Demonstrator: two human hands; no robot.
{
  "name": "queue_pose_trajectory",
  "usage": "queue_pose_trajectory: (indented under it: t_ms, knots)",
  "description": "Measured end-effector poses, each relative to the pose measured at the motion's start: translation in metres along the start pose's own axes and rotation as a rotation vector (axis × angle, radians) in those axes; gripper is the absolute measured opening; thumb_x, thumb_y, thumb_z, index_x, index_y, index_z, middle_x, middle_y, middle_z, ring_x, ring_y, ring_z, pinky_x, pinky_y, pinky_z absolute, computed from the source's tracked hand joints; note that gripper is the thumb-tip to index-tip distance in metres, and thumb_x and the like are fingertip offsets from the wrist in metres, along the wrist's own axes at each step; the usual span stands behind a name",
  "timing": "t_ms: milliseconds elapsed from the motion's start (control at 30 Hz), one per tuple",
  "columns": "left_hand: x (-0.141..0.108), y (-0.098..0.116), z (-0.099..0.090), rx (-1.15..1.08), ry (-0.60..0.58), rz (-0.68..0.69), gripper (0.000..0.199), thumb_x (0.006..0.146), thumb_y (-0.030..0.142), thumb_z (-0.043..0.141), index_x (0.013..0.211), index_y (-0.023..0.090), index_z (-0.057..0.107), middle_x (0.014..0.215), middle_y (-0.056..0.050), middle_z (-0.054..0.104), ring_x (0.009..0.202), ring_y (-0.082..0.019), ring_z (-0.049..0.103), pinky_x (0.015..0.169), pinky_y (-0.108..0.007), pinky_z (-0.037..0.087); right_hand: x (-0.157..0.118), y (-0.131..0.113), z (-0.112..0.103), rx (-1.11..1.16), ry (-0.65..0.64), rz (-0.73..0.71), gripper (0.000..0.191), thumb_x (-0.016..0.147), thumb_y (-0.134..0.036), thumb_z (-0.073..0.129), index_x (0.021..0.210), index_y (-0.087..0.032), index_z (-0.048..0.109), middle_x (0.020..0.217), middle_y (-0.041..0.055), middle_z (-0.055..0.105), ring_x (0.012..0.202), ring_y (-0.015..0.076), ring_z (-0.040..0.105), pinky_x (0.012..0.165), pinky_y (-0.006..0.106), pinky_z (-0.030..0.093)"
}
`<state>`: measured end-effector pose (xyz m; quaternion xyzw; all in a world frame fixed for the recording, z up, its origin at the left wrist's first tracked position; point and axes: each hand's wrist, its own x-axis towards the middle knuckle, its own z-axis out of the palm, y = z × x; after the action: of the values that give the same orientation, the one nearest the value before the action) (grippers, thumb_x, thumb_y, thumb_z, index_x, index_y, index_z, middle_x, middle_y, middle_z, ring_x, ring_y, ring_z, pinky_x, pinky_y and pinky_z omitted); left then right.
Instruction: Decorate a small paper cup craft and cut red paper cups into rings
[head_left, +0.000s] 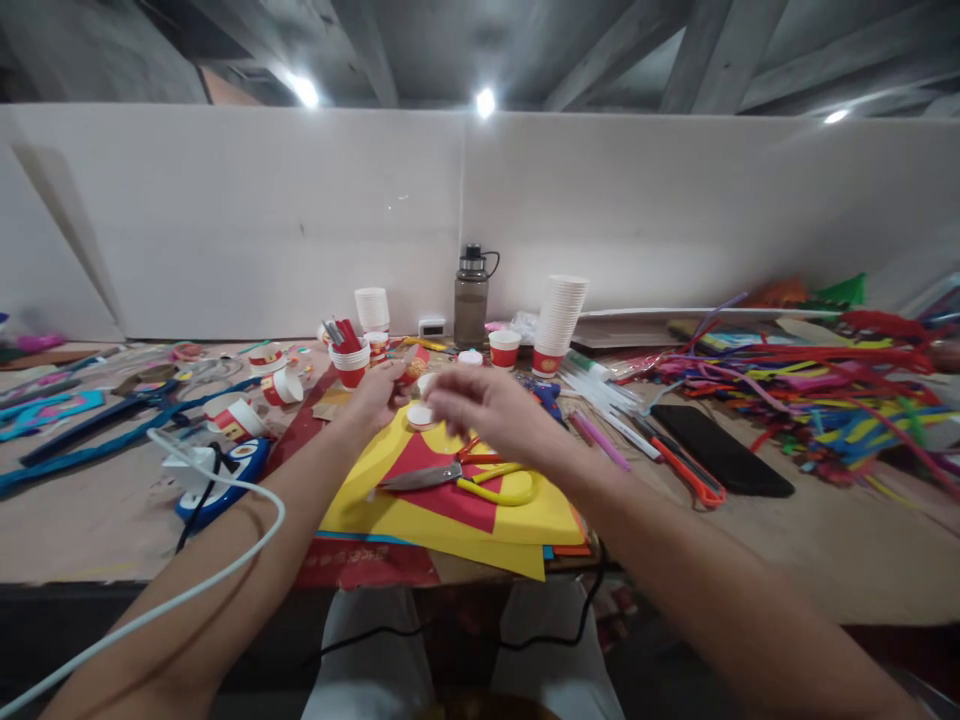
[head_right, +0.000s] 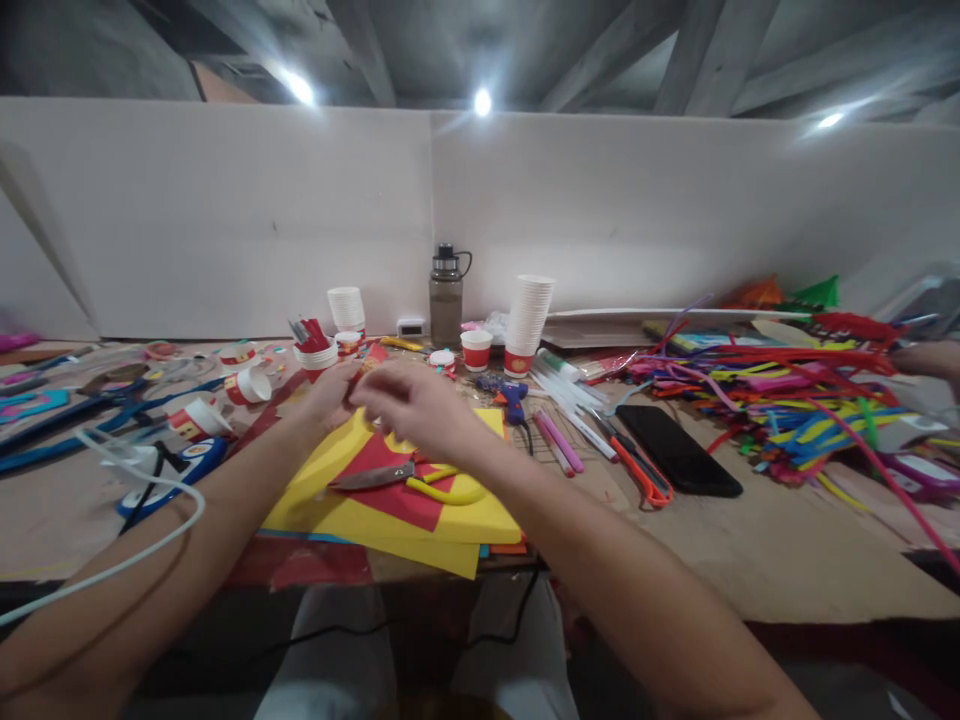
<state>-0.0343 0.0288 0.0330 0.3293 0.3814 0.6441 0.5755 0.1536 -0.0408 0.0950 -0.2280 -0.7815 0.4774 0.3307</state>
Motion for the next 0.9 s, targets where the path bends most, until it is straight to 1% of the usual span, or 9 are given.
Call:
queue_pose_trajectory:
  t_ms: [67, 133, 233, 367, 533, 633, 700, 767, 900]
  knots:
    - [0.0, -0.002, 0.001, 0.012, -0.002, 0.012, 0.024, 0.064, 0.019, 0.068, 0.068, 0.016, 0.044, 0.051, 0.006, 0.044, 0.036, -0.002, 0.036, 0.032, -0.011, 0.017, 0.018, 0.033, -0.02, 0.044, 0.338, 0.089, 0.017, 0.086, -0.034, 0.053, 0.086, -0.017, 0.053, 0.069, -0.003, 0.054, 0.051, 0.0056, 0.05, 0.042, 0.015, 0.04]
    - [0.0, -0.004, 0.002, 0.048, -0.012, 0.025, 0.027, 0.064, 0.023, 0.069, 0.069, 0.016, 0.044, 0.052, 0.006, 0.046, 0.036, -0.002, 0.037, 0.032, -0.012, 0.018, 0.028, 0.06, -0.032, 0.113, 0.481, 0.157, 0.018, 0.086, -0.037, 0.052, 0.085, -0.019, 0.049, 0.071, -0.0026, 0.053, 0.052, 0.0059, 0.051, 0.04, 0.015, 0.041]
    - [-0.006, -0.008, 0.008, 0.226, -0.006, 0.123, 0.03, 0.066, 0.03, 0.07, 0.071, 0.017, 0.044, 0.052, 0.005, 0.047, 0.036, -0.004, 0.038, 0.032, -0.014, 0.02, 0.029, 0.081, -0.033, 0.149, 0.462, 0.214, 0.024, 0.087, -0.044, 0.049, 0.088, -0.02, 0.048, 0.077, -0.0013, 0.053, 0.056, 0.0068, 0.054, 0.04, 0.015, 0.044]
    - [-0.017, -0.013, 0.019, 0.515, 0.04, 0.294, 0.03, 0.071, 0.041, 0.067, 0.078, 0.018, 0.048, 0.052, 0.005, 0.05, 0.034, -0.006, 0.04, 0.032, -0.018, 0.026, 0.024, 0.084, -0.024, 0.08, 0.38, 0.203, 0.025, 0.084, -0.044, 0.053, 0.093, -0.021, 0.046, 0.078, -0.0009, 0.055, 0.055, 0.008, 0.057, 0.038, 0.017, 0.046]
    - [-0.028, -0.018, 0.026, 0.613, -0.041, 0.422, 0.034, 0.068, 0.04, 0.072, 0.084, 0.018, 0.052, 0.058, 0.005, 0.051, 0.039, -0.005, 0.043, 0.037, -0.018, 0.031, 0.024, 0.092, -0.024, -0.028, 0.399, 0.243, 0.016, 0.081, -0.033, 0.057, 0.086, -0.019, 0.05, 0.065, -0.0018, 0.057, 0.048, 0.009, 0.058, 0.038, 0.018, 0.048]
    - [-0.031, -0.02, 0.027, 0.571, -0.188, 0.411, 0.039, 0.069, 0.045, 0.07, 0.093, 0.019, 0.053, 0.064, 0.003, 0.052, 0.041, -0.006, 0.045, 0.037, -0.019, 0.033, 0.024, 0.097, -0.029, -0.1, 0.407, 0.273, 0.014, 0.081, -0.031, 0.056, 0.077, -0.018, 0.053, 0.056, -0.0017, 0.055, 0.045, 0.0099, 0.057, 0.038, 0.018, 0.047]
    - [-0.034, -0.02, 0.028, 0.508, -0.265, 0.376, 0.04, 0.076, 0.052, 0.059, 0.098, 0.019, 0.053, 0.069, 0.002, 0.053, 0.043, -0.007, 0.048, 0.036, -0.02, 0.034, 0.023, 0.098, -0.033, -0.167, 0.425, 0.29, 0.018, 0.082, -0.034, 0.055, 0.074, -0.018, 0.054, 0.055, -0.0009, 0.056, 0.043, 0.0103, 0.056, 0.037, 0.019, 0.045]
    - [-0.035, -0.02, 0.03, 0.454, -0.262, 0.333, 0.038, 0.08, 0.053, 0.053, 0.097, 0.019, 0.053, 0.074, 0.001, 0.053, 0.047, -0.008, 0.052, 0.037, -0.02, 0.037, 0.022, 0.095, -0.035, -0.246, 0.437, 0.294, 0.02, 0.082, -0.036, 0.053, 0.074, -0.018, 0.055, 0.056, -0.0006, 0.056, 0.042, 0.0104, 0.055, 0.036, 0.019, 0.042]
    - [-0.036, -0.021, 0.032, 0.422, -0.271, 0.145, 0.034, 0.069, 0.039, 0.07, 0.089, 0.015, 0.056, 0.074, 0.0, 0.055, 0.055, -0.008, 0.054, 0.044, -0.019, 0.043, 0.018, 0.087, -0.034, -0.44, 0.44, 0.204, 0.019, 0.082, -0.034, 0.052, 0.073, -0.018, 0.058, 0.058, -0.0009, 0.056, 0.046, 0.0096, 0.053, 0.041, 0.019, 0.037]
